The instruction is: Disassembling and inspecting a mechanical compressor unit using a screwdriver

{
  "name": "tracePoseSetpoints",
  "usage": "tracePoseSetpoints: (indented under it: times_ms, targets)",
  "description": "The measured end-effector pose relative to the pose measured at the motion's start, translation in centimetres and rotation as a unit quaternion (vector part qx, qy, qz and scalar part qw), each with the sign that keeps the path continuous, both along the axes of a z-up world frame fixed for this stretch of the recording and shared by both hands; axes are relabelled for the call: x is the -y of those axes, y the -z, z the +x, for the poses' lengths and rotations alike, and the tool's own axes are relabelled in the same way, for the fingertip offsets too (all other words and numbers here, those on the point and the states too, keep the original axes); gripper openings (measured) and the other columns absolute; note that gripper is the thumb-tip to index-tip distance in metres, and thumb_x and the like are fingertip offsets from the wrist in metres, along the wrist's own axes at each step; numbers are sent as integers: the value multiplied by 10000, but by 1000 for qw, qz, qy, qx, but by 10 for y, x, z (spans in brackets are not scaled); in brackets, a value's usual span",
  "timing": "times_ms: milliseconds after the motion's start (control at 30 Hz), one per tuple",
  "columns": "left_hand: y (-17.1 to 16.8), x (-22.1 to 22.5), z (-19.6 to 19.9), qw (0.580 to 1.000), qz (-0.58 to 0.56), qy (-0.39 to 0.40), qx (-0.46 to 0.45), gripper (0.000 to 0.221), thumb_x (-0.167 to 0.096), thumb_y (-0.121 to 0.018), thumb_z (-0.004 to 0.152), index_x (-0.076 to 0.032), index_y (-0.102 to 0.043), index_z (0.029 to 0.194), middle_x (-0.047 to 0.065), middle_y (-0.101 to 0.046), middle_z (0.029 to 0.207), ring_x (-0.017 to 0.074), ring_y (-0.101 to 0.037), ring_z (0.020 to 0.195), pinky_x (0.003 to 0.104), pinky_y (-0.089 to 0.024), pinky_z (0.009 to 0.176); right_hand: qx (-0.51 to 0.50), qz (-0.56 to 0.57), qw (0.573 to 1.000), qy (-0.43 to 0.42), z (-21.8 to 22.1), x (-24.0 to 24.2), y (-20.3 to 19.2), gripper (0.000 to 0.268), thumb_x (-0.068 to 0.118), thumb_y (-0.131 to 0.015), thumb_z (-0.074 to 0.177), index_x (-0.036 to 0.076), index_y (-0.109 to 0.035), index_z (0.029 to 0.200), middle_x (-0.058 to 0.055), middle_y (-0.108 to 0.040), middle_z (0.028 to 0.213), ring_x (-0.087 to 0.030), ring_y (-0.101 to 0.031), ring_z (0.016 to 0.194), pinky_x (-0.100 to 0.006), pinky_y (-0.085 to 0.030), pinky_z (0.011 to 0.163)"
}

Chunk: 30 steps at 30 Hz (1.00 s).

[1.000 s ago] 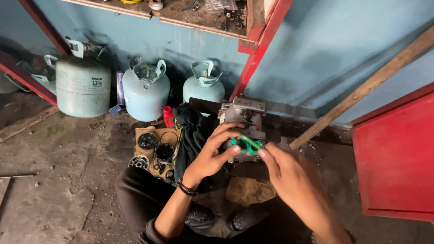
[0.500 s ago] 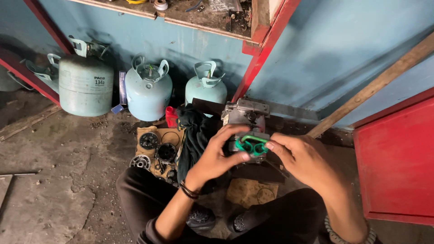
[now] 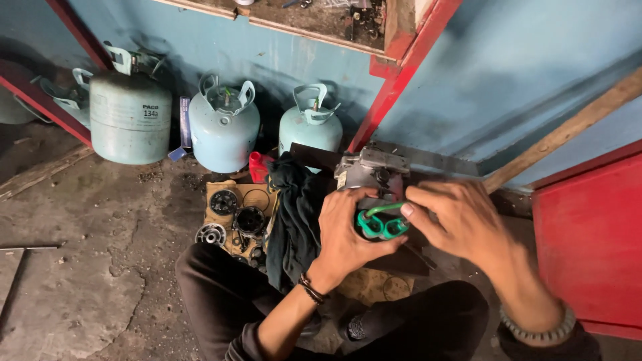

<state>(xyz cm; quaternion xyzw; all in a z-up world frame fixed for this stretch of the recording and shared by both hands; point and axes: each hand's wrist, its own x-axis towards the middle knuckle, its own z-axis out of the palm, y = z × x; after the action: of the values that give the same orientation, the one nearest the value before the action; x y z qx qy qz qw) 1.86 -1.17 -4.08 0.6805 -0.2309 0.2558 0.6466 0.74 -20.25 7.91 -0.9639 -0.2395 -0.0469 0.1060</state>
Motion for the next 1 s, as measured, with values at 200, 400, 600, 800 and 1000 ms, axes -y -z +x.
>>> tracePoseSetpoints:
  times_ms: [200,400,600,800,1000]
  targets:
    - [-5,-1,-1,1000,-10,0,1,749,-466,-929,562,-92,-640,1143,62,-705,986,286,-682,885,427,-466,954,-45,-48,996,-64,41,3,1,364,407,-511,921,160,-778,942,-172,-724,799,-428,-717,1021,-582,-456,1001]
    - [-2,-1,0,1000,-7,8,-2,741,-443,-938,545,-96,-641,1129,67,-700,962,288,-678,875,423,-464,951,14,59,968,-244,87,-28,-2,425,435,-454,933,165,-419,607,-17,-364,671,-274,-463,701,-423,-360,771]
    - [3,-10,3,998,-17,66,12,792,-551,-897,628,-65,-629,1192,109,-686,1037,330,-663,968,467,-453,984,108,140,946,-270,88,-39,7,400,350,-516,886,142,-391,569,-55,-377,664,-280,-446,673,-414,-367,796]
    - [15,-13,10,994,-35,107,16,701,-461,-883,719,-56,-635,1235,121,-680,1114,355,-645,1055,491,-415,1032,124,205,937,-255,100,-43,31,381,336,-516,827,169,-349,527,-20,-351,644,-248,-410,648,-396,-335,783]
    - [20,-13,11,992,-27,117,31,691,-468,-852,767,-16,-619,1235,165,-654,1084,400,-631,1044,528,-418,1013,128,228,916,-303,108,-57,25,316,217,-522,772,142,-361,511,-37,-339,622,-267,-433,629,-383,-390,786]
